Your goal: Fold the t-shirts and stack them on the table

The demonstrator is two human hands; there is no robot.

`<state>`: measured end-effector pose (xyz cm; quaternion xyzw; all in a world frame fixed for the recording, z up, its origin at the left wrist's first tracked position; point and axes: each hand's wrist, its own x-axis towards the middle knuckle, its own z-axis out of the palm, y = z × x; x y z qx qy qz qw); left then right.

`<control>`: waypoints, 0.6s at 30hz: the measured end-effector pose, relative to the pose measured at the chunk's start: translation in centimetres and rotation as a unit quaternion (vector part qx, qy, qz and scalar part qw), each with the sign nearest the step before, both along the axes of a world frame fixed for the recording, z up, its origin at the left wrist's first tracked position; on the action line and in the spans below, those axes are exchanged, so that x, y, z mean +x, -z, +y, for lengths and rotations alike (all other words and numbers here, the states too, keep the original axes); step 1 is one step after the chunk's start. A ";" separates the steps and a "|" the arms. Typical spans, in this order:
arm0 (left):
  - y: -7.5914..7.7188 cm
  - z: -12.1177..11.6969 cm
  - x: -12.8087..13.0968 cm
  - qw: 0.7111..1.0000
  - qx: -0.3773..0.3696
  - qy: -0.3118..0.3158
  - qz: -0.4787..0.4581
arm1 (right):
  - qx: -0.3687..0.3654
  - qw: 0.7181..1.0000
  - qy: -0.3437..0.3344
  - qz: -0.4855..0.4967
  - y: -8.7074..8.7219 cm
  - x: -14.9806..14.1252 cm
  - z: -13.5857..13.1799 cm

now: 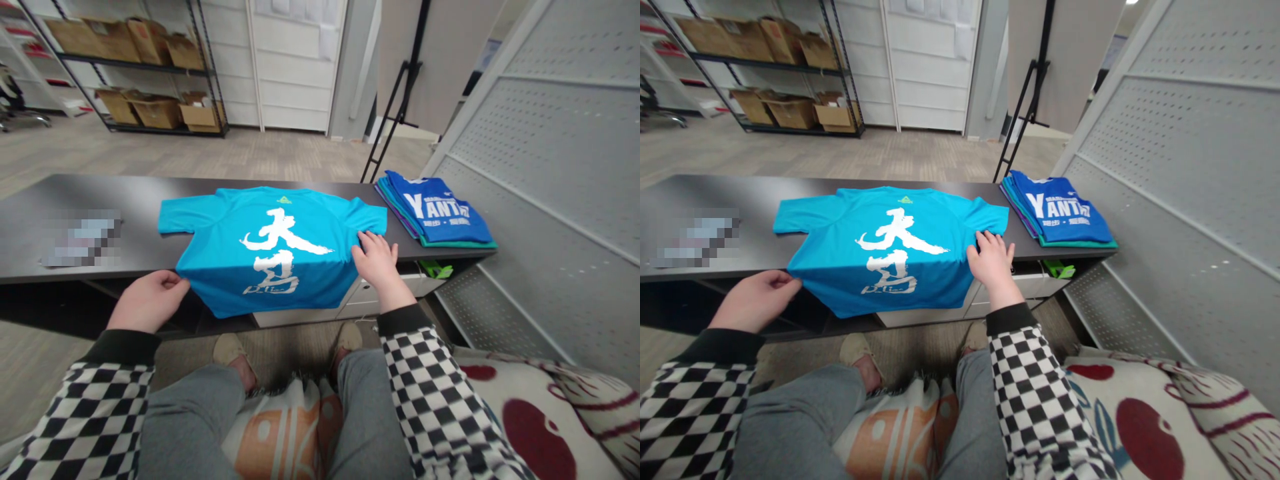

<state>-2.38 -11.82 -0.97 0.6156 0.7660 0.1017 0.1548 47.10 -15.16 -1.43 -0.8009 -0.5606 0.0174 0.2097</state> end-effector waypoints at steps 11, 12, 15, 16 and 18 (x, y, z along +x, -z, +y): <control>-0.1 -0.3 0.3 1.000 -0.005 0.014 -0.007 | 0.028 0.999 -0.008 -0.023 0.3 -0.3 0.3; -0.1 -0.3 0.3 1.000 -0.002 0.017 -0.006 | 0.025 0.999 -0.007 -0.025 0.3 -0.2 0.4; 0.0 -0.3 0.3 1.000 0.000 0.020 -0.011 | 0.019 0.999 -0.010 -0.025 0.5 0.1 0.4; -0.1 -0.4 0.3 1.000 0.000 0.020 -0.013 | 0.020 0.999 -0.011 -0.023 0.5 0.2 0.5; -0.2 -0.4 0.5 1.000 0.002 0.022 -0.015 | 0.022 1.000 -0.008 -0.018 0.6 0.4 0.6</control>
